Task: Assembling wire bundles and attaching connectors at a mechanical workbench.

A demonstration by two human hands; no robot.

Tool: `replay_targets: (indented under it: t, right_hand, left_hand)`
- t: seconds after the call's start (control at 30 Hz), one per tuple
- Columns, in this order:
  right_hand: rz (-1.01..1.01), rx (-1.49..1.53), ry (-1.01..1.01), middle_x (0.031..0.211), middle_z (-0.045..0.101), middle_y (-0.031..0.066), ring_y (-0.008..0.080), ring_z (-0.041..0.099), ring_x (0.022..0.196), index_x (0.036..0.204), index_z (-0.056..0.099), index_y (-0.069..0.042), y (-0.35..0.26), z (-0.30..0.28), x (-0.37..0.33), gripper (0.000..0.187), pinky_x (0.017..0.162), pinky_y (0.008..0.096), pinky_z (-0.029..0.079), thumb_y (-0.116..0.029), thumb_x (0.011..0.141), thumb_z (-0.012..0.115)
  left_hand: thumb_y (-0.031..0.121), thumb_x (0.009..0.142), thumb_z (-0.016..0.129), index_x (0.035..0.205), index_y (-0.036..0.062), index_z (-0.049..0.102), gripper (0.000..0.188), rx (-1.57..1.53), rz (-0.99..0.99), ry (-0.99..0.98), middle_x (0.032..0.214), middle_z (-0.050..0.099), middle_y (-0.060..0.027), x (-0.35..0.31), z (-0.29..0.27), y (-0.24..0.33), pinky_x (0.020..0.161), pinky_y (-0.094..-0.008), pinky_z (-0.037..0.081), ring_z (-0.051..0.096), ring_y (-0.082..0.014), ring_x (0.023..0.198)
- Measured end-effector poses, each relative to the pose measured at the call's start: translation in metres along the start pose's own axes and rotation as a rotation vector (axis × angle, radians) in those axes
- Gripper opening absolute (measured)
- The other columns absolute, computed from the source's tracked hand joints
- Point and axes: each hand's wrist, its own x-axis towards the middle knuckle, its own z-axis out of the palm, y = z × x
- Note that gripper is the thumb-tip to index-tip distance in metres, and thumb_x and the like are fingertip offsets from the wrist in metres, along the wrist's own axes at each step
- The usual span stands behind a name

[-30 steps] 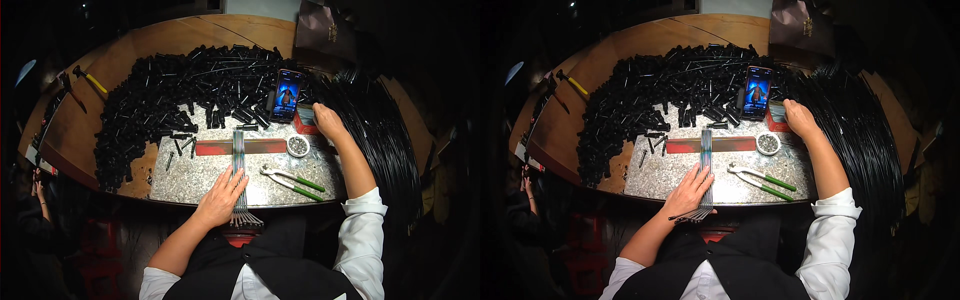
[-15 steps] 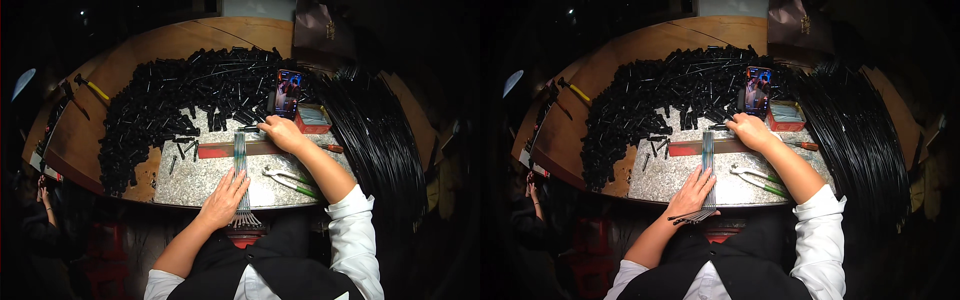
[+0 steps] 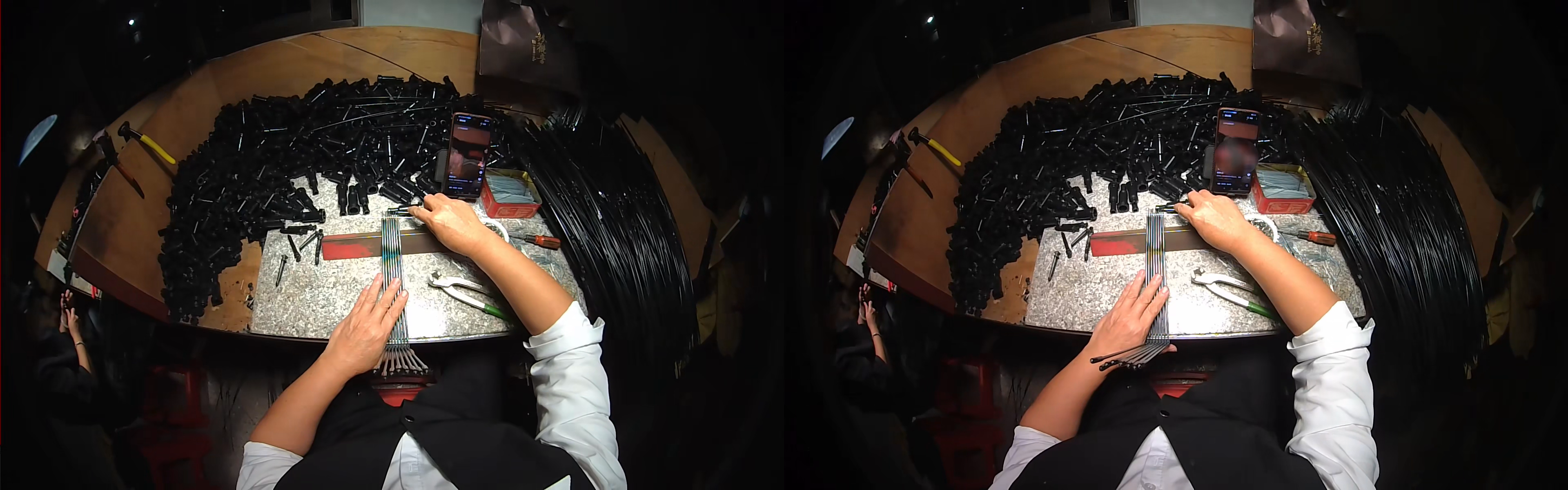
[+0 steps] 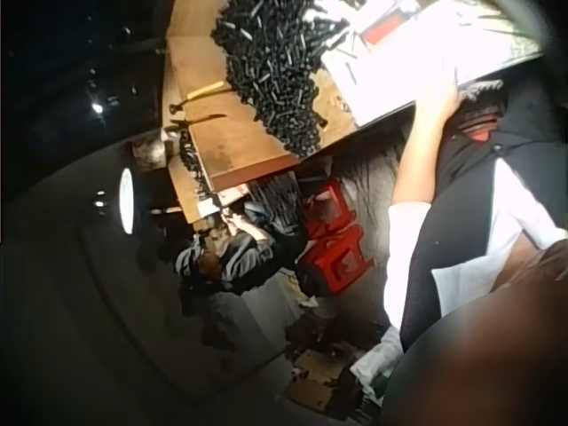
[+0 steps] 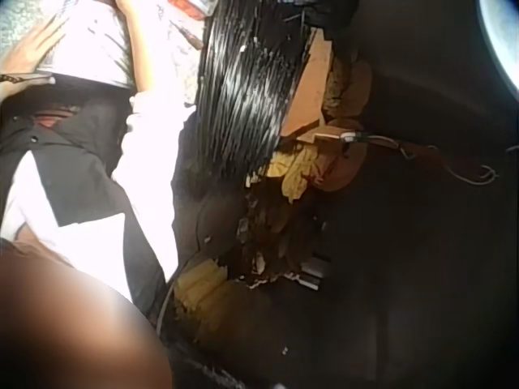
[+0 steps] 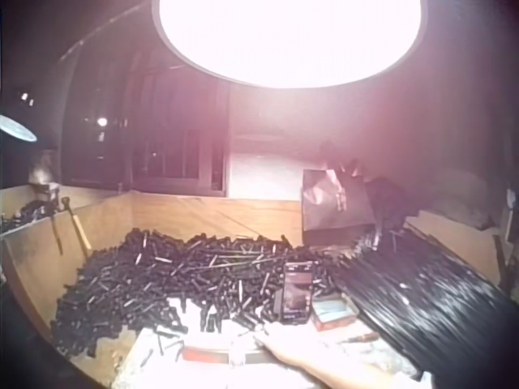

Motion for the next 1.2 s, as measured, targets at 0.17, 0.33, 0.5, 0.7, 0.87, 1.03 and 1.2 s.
replay_targets:
  t: [0.17, 0.33, 0.5, 0.7, 0.87, 1.03, 1.2]
  right_hand:
    - [-0.008, 0.021, 0.025, 0.093, 0.059, 0.011, 0.0258, 0.061, 0.091, 0.108, 0.063, -0.01, -0.001, 0.003, 0.001, 0.028, 0.071, 0.0357, 0.054, -0.012, 0.082, 0.052]
    - [-0.025, 0.042, 0.091, 0.09, 0.058, 0.0096, 0.0254, 0.06, 0.089, 0.105, 0.065, -0.008, -0.001, 0.007, 0.003, 0.026, 0.07, 0.0359, 0.054, -0.013, 0.082, 0.053]
    - [-0.027, 0.054, 0.122, 0.088, 0.058, 0.0096, 0.0256, 0.06, 0.088, 0.101, 0.065, -0.007, -0.003, 0.005, 0.005, 0.024, 0.069, 0.0362, 0.053, -0.013, 0.081, 0.053]
    - [-0.021, 0.03, 0.141, 0.087, 0.058, 0.0099, 0.0259, 0.06, 0.087, 0.095, 0.064, -0.006, 0.001, 0.005, 0.002, 0.02, 0.068, 0.0365, 0.053, -0.012, 0.079, 0.054]
    - [-0.007, 0.002, 0.112, 0.087, 0.057, 0.0102, 0.026, 0.06, 0.086, 0.089, 0.062, -0.005, 0.004, 0.004, -0.004, 0.015, 0.068, 0.0368, 0.053, -0.011, 0.078, 0.054]
    - [-0.004, 0.012, 0.117, 0.087, 0.057, 0.0101, 0.0262, 0.06, 0.086, 0.088, 0.062, -0.005, 0.004, 0.005, -0.005, 0.014, 0.068, 0.0367, 0.053, -0.011, 0.078, 0.055]
    - [-0.02, 0.022, 0.125, 0.087, 0.057, 0.0096, 0.026, 0.06, 0.086, 0.09, 0.063, -0.006, 0.002, 0.006, -0.004, 0.015, 0.069, 0.0365, 0.053, -0.011, 0.078, 0.054]
  left_hand:
    - [-0.001, 0.074, 0.054, 0.139, -0.0017, 0.037, 0.067, -0.004, -0.002, -0.004, 0.146, 0.032, -0.0215, 0.0, 0.0, 0.0, 0.112, -0.0481, 0.027, 0.025, -0.0428, 0.137]
    - [-0.001, 0.074, 0.054, 0.138, -0.0018, 0.038, 0.066, 0.002, -0.002, -0.001, 0.146, 0.032, -0.0215, 0.001, 0.0, 0.001, 0.111, -0.0479, 0.027, 0.026, -0.0425, 0.137]
    - [-0.001, 0.074, 0.054, 0.138, -0.0018, 0.039, 0.065, 0.004, -0.001, 0.005, 0.146, 0.032, -0.0213, 0.0, -0.001, 0.001, 0.112, -0.0476, 0.027, 0.026, -0.0421, 0.137]
    - [0.0, 0.075, 0.053, 0.138, -0.0015, 0.039, 0.065, 0.01, 0.0, 0.001, 0.146, 0.032, -0.0212, 0.0, -0.001, 0.001, 0.112, -0.0473, 0.027, 0.026, -0.0417, 0.137]
    - [0.0, 0.075, 0.053, 0.138, -0.0016, 0.038, 0.064, 0.017, 0.001, -0.013, 0.146, 0.033, -0.0214, 0.0, -0.002, 0.0, 0.112, -0.0471, 0.027, 0.026, -0.0416, 0.137]
    - [0.0, 0.076, 0.053, 0.138, -0.0012, 0.039, 0.063, 0.035, 0.006, 0.002, 0.145, 0.033, -0.021, 0.002, -0.002, 0.0, 0.111, -0.0474, 0.028, 0.027, -0.0418, 0.137]
    - [0.001, 0.077, 0.053, 0.138, -0.0004, 0.039, 0.062, 0.017, -0.008, -0.001, 0.145, 0.033, -0.0208, 0.001, 0.001, 0.001, 0.111, -0.0475, 0.029, 0.028, -0.0416, 0.136]
